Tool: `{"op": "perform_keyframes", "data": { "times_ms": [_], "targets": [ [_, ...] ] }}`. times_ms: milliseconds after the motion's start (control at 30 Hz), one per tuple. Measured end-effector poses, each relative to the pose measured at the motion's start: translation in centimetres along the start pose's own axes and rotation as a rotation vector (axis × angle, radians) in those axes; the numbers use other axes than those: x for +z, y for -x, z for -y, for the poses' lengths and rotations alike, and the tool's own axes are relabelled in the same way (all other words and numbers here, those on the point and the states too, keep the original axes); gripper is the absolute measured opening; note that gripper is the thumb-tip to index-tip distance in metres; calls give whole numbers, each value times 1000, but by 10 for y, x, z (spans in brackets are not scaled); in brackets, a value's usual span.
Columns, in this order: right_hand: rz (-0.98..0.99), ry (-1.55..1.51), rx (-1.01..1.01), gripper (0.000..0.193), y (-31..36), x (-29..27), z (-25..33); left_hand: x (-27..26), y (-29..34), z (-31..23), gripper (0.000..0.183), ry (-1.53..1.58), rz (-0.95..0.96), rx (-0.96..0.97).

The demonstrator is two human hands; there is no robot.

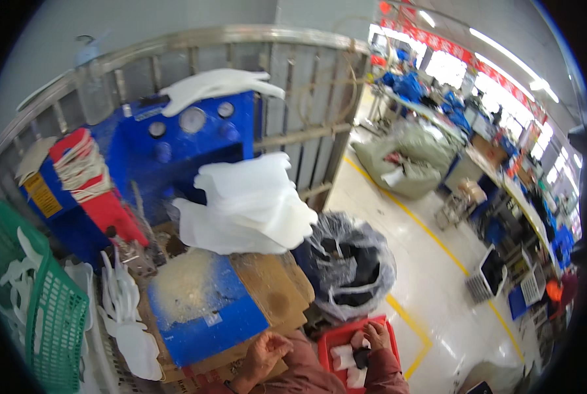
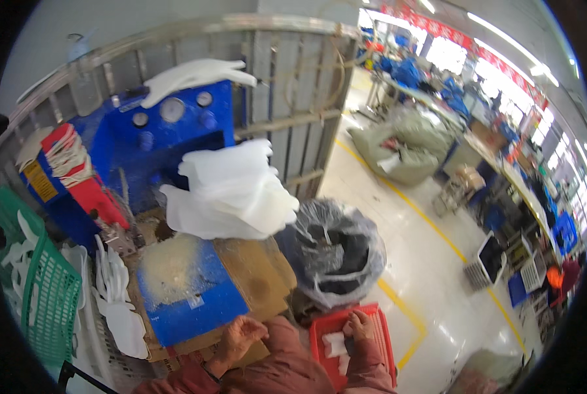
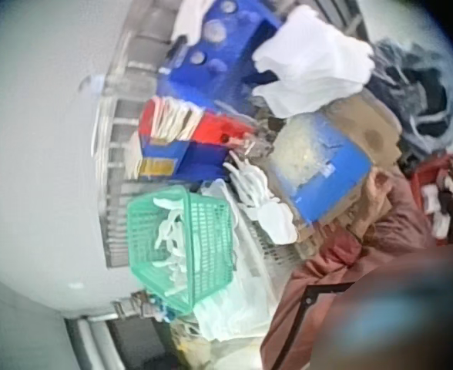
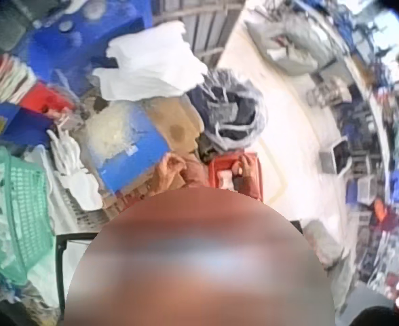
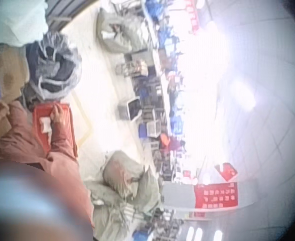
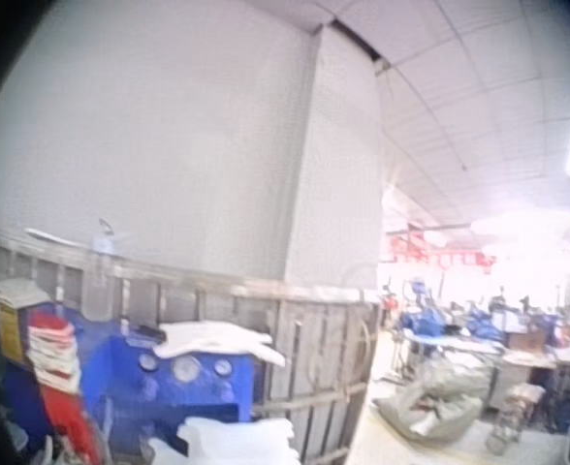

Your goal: The person repeatedly picks black and white foam insoles, aligns them, and presses them together at a workstation. The person places the assembled pairs into a red basket and continues the cycle with new insoles from nearby piles.

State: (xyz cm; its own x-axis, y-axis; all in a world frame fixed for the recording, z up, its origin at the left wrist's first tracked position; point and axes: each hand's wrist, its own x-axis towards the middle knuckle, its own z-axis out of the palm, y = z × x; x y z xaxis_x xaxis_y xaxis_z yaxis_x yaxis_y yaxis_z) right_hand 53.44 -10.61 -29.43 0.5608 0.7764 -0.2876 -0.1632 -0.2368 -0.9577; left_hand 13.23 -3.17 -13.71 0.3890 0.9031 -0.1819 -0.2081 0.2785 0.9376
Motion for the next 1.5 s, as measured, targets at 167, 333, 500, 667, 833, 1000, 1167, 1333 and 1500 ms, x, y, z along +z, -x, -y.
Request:
{"op": "perform_keyframes", "data": {
  "times_ms": [167, 333, 500, 667, 833, 1000, 1167, 1333, 1500],
  "targets": [
    [283, 217, -469, 13, -47, 146, 197, -16, -1, 10, 16, -23, 66, -3],
    [412, 424, -780, 13, -54, 266, 300, -27, 21, -19, 17, -214, 44, 72],
    [200, 649, -851, 23, -113, 255, 271, -38, 56, -48, 15, -272, -89, 26],
    [112, 567, -453, 23, -179, 162, 201, -41, 48, -48, 14, -38, -57, 27],
    [96, 753, -492, 29, -207, 133, 114, -36, 34, -43, 15, -114, 13, -31],
    [142, 878, -465, 31, -197, 147, 63, -33, 25, -36, 10, -57, -1, -76],
    [735, 977, 0, 33, -95, 200, 36, -23, 14, -32, 11, -15, 26, -192],
    [879, 929, -443, 35, -104, 169, 69, -21, 5, -28, 15, -37, 64, -203],
    [229, 698, -589, 39, -197, 156, 115, -16, -1, -23, 18, 2, 66, -250]
  ]
}}
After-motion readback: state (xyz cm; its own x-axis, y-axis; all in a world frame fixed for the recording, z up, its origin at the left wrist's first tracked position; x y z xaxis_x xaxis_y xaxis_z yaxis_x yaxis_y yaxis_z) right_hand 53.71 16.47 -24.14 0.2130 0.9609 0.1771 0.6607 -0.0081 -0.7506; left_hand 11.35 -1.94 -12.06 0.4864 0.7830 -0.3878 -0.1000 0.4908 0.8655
